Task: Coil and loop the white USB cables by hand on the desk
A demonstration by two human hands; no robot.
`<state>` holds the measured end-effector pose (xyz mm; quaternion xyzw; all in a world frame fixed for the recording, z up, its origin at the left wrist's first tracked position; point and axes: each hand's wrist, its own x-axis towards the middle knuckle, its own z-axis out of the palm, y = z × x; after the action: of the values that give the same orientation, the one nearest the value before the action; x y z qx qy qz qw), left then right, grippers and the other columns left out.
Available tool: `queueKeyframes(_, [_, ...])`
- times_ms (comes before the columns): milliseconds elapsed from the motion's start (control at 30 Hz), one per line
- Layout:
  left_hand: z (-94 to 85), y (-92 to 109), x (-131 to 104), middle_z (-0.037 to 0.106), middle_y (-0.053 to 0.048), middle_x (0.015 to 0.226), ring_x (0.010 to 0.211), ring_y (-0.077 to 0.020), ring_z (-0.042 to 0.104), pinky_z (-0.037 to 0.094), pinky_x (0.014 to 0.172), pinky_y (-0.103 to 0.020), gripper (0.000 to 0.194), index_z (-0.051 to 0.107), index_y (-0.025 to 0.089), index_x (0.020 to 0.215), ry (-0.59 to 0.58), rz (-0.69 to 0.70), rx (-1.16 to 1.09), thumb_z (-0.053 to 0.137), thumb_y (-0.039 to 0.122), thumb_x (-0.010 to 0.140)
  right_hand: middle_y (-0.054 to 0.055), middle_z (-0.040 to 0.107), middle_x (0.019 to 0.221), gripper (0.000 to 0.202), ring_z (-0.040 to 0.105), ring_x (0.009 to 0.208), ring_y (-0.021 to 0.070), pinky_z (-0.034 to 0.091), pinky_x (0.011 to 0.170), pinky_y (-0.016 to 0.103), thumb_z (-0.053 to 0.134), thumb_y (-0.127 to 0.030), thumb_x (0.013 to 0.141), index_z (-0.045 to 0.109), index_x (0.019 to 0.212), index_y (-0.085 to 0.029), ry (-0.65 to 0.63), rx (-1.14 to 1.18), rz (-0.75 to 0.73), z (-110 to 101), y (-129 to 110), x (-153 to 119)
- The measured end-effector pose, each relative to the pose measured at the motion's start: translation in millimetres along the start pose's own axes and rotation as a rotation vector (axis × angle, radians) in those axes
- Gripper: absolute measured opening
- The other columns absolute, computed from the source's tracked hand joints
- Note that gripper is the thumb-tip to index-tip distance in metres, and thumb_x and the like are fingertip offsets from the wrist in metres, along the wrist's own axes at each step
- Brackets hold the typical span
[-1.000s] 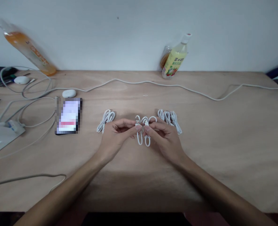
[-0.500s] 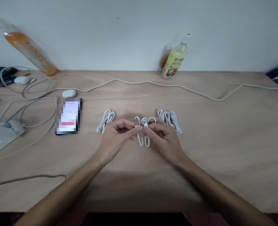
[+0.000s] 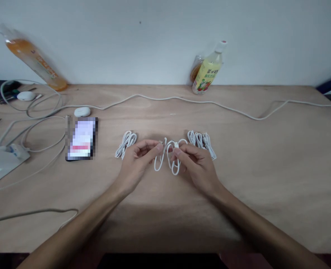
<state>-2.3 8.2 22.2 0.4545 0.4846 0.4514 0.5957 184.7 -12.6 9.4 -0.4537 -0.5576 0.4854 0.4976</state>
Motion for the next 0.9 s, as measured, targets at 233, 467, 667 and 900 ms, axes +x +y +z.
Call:
queueKeyframes(233, [-2.0, -5, -2, 0.085, -0.003, 0.107, 0.105, -0.0197, 0.076, 0.054, 0.103, -0.033, 0.023, 0.084, 0.023, 0.102, -0.025, 0.083, 0.045, 0.070, 0.041, 0.103, -0.002, 0.059, 0.067, 0.046, 0.049, 0.057, 0.0123, 0.037, 0.055, 0.028, 0.073, -0.053, 0.099, 0.067, 0.066, -0.022, 0.013, 0.209, 0.129, 0, 2, -1])
queueKeyframes(467, [5.3, -10, -5, 0.082, -0.007, 0.104, 0.102, -0.0262, 0.081, 0.065, 0.097, -0.044, 0.032, 0.068, 0.021, 0.097, -0.015, -0.112, -0.217, 0.063, 0.050, 0.108, -0.002, 0.052, 0.063, 0.057, 0.046, 0.057, 0.0131, 0.037, 0.048, 0.025, 0.083, -0.061, 0.086, 0.050, 0.057, -0.023, 0.016, 0.486, 0.299, 1, -3, 3])
queueKeyframes(667, [5.9, -3, -7, 0.084, -0.014, 0.109, 0.087, -0.0288, 0.084, 0.068, 0.063, -0.036, 0.039, 0.067, 0.020, 0.116, -0.162, -0.273, -0.337, 0.072, 0.055, 0.101, 0.001, 0.062, 0.068, 0.062, 0.050, 0.061, 0.0145, 0.036, 0.042, 0.021, 0.090, -0.065, 0.077, 0.045, 0.060, -0.024, 0.024, 0.599, 0.340, -2, -9, 8])
queueKeyframes(900, [4.2, 3, -5, 0.085, -0.011, 0.116, 0.101, -0.0253, 0.081, 0.063, 0.087, -0.036, 0.038, 0.079, 0.016, 0.115, -0.263, -0.273, -0.320, 0.094, 0.029, 0.082, -0.006, 0.050, 0.064, 0.057, 0.042, 0.054, 0.0101, 0.035, 0.043, 0.021, 0.098, -0.053, 0.072, 0.050, 0.066, -0.024, 0.094, 0.515, 0.310, 0, -6, 7])
